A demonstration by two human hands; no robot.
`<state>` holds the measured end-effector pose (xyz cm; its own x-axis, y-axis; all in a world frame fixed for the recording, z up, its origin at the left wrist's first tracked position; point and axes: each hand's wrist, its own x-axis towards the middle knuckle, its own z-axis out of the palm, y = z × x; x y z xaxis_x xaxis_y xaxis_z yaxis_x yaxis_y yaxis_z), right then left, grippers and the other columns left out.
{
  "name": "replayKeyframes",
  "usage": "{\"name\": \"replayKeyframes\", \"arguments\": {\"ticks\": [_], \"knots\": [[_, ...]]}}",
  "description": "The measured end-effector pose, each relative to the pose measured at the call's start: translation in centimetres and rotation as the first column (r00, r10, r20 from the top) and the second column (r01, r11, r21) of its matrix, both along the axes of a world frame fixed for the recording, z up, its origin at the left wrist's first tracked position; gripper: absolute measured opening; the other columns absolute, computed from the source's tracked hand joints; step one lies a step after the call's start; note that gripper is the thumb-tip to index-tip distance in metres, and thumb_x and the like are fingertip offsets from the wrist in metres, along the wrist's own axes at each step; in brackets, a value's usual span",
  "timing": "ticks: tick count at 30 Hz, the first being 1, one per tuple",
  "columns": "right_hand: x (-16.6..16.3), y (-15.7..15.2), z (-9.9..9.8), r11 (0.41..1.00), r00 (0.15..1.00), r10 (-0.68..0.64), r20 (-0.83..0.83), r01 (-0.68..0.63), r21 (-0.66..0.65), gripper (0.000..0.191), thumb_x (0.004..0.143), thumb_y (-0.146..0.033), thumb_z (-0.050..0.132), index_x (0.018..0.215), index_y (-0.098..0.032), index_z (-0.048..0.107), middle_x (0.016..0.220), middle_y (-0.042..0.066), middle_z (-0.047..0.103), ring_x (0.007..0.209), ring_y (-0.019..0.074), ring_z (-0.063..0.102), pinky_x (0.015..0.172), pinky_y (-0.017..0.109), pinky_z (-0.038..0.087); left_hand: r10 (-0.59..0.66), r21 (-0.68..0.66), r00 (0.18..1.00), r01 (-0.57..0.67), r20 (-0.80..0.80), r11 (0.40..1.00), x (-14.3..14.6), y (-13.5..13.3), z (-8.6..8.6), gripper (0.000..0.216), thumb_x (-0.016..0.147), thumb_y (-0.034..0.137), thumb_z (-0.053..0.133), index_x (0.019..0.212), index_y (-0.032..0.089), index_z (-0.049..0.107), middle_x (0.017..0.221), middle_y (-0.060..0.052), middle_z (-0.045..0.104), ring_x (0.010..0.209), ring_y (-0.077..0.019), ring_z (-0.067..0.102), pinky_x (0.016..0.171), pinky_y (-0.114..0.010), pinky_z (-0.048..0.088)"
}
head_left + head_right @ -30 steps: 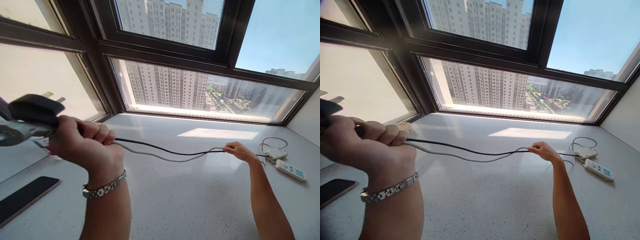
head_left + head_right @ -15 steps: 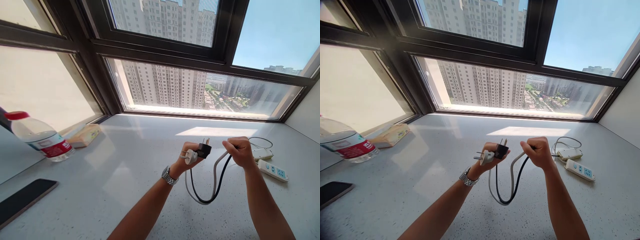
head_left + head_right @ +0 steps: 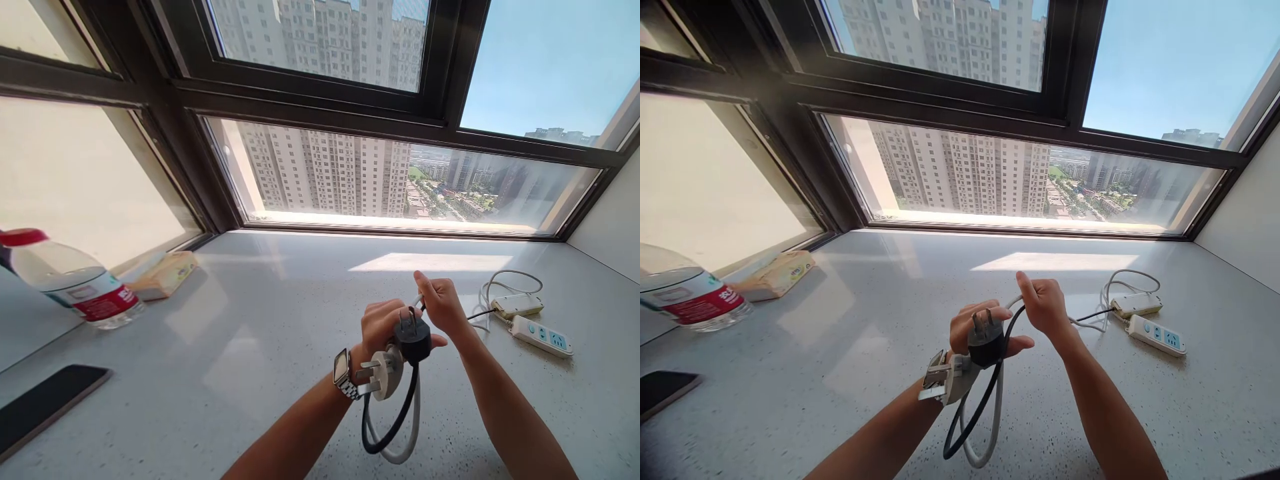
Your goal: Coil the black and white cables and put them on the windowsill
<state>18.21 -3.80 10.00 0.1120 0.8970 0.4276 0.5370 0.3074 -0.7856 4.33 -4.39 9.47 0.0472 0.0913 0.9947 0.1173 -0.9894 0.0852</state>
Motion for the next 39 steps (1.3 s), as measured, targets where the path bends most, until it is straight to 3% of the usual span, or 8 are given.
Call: {"name": "replayKeyframes", "arguments": {"ticks": [10, 12, 16, 24, 29, 33, 36, 39], "knots": [[-0.3, 2.2, -2.4, 0.974, 0.987, 0.141, 0.073, -0.125, -0.188, 0.066, 0.084, -0.075, 0.027, 0.046, -0.022, 0.02, 0.046, -0.002, 0.022, 0.045, 0.0089, 0.021, 0.044, 0.027, 0.018, -0.024, -0.26, 0.999, 0.015, -0.031, 0.965, -1.1, 0.5, 1.1, 0.033, 0.082, 0.038, 0.066, 0.057, 0.018, 0.058, 0.071, -0.005, 0.057, 0.059, -0.0142, 0.051, 0.053, -0.028, 0.041], [-0.5, 2.1, -2.7, 0.965, 0.98, 0.188, 0.063, -0.172, -0.197, 0.065, 0.084, -0.075, 0.029, 0.047, -0.022, 0.021, 0.047, -0.002, 0.022, 0.047, 0.0093, 0.02, 0.044, 0.027, 0.017, -0.123, -0.304, 0.992, 0.114, -0.012, 0.946, -0.9, 0.9, 1.4, 0.037, 0.085, 0.038, 0.061, 0.055, 0.018, 0.057, 0.073, -0.006, 0.061, 0.06, -0.0159, 0.055, 0.054, -0.03, 0.044], [-0.6, 1.9, -2.9, 0.955, 0.973, 0.227, -0.044, -0.232, -0.184, 0.065, 0.084, -0.074, 0.033, 0.046, -0.022, 0.023, 0.046, -0.003, 0.023, 0.047, 0.0094, 0.021, 0.044, 0.026, 0.018, -0.422, -0.444, 0.906, 0.376, -0.006, 0.813, -0.8, 1.6, 0.9, 0.033, 0.08, 0.038, 0.068, 0.057, 0.019, 0.056, 0.059, -0.003, 0.059, 0.051, -0.0151, 0.053, 0.051, -0.031, 0.046], [-1.2, 1.3, -2.5, 0.958, 0.935, 0.217, -0.28, -0.259, -0.122, 0.069, 0.08, -0.081, 0.032, 0.047, -0.022, 0.024, 0.047, -0.004, 0.022, 0.046, 0.0078, 0.019, 0.044, 0.027, 0.016, -0.572, -0.516, 0.799, 0.574, 0.183, 0.636, 0.0, 1.2, 0.1, 0.033, 0.074, 0.036, 0.076, 0.059, 0.02, 0.051, 0.061, 0.0, 0.057, 0.058, -0.0152, 0.055, 0.058, -0.032, 0.048], [-0.7, 1.4, -2.5, 0.822, 0.811, 0.483, -0.33, -0.55, -0.147, 0.071, 0.077, -0.085, 0.03, 0.052, -0.019, 0.043, 0.046, -0.005, 0.029, 0.043, 0.0073, 0.024, 0.042, 0.025, 0.018, -0.566, -0.511, 0.751, 0.653, 0.339, 0.559, 0.5, 1.7, -0.4, 0.042, 0.082, 0.043, 0.066, 0.055, 0.018, 0.046, 0.052, 0.003, 0.048, 0.051, -0.0102, 0.048, 0.053, -0.027, 0.043], [1.5, 2.0, -2.5, 0.611, 0.725, 0.658, -0.204, -0.671, -0.42, 0.056, 0.07, -0.073, 0.061, 0.064, -0.018, 0.051, 0.048, -0.008, 0.033, 0.044, 0.0063, 0.028, 0.043, 0.022, 0.021, -0.482, -0.521, 0.691, 0.723, 0.539, 0.454, -1.1, 1.5, 1.4, 0.056, 0.083, 0.05, 0.064, 0.052, 0.017, 0.03, 0.042, 0.008, 0.027, 0.038, -0.0047, 0.029, 0.044, -0.022, 0.034], [3.8, 3.2, -3.5, 0.554, 0.747, 0.657, -0.104, -0.571, -0.606, 0.05, 0.067, -0.063, 0.07, 0.062, -0.019, 0.046, 0.051, -0.009, 0.033, 0.046, 0.0059, 0.028, 0.046, 0.022, 0.023, -0.353, -0.456, 0.659, 0.731, 0.664, 0.507, -3.7, 1.2, 4.1, 0.067, 0.076, 0.055, 0.069, 0.048, 0.017, 0.021, 0.04, 0.008, 0.019, 0.035, -0.0036, 0.021, 0.039, -0.021, 0.025], [5.8, 4.5, -5.2, 0.662, 0.837, 0.547, 0.029, -0.412, -0.626, 0.052, 0.067, -0.063, 0.068, 0.06, -0.02, 0.041, 0.053, -0.009, 0.03, 0.049, 0.0062, 0.026, 0.047, 0.023, 0.021, -0.204, -0.405, 0.653, 0.652, 0.73, 0.641, -6.5, 0.7, 6.6, 0.07, 0.072, 0.055, 0.072, 0.048, 0.016, 0.019, 0.037, 0.008, 0.018, 0.034, -0.0035, 0.018, 0.037, -0.02, 0.021]]}}
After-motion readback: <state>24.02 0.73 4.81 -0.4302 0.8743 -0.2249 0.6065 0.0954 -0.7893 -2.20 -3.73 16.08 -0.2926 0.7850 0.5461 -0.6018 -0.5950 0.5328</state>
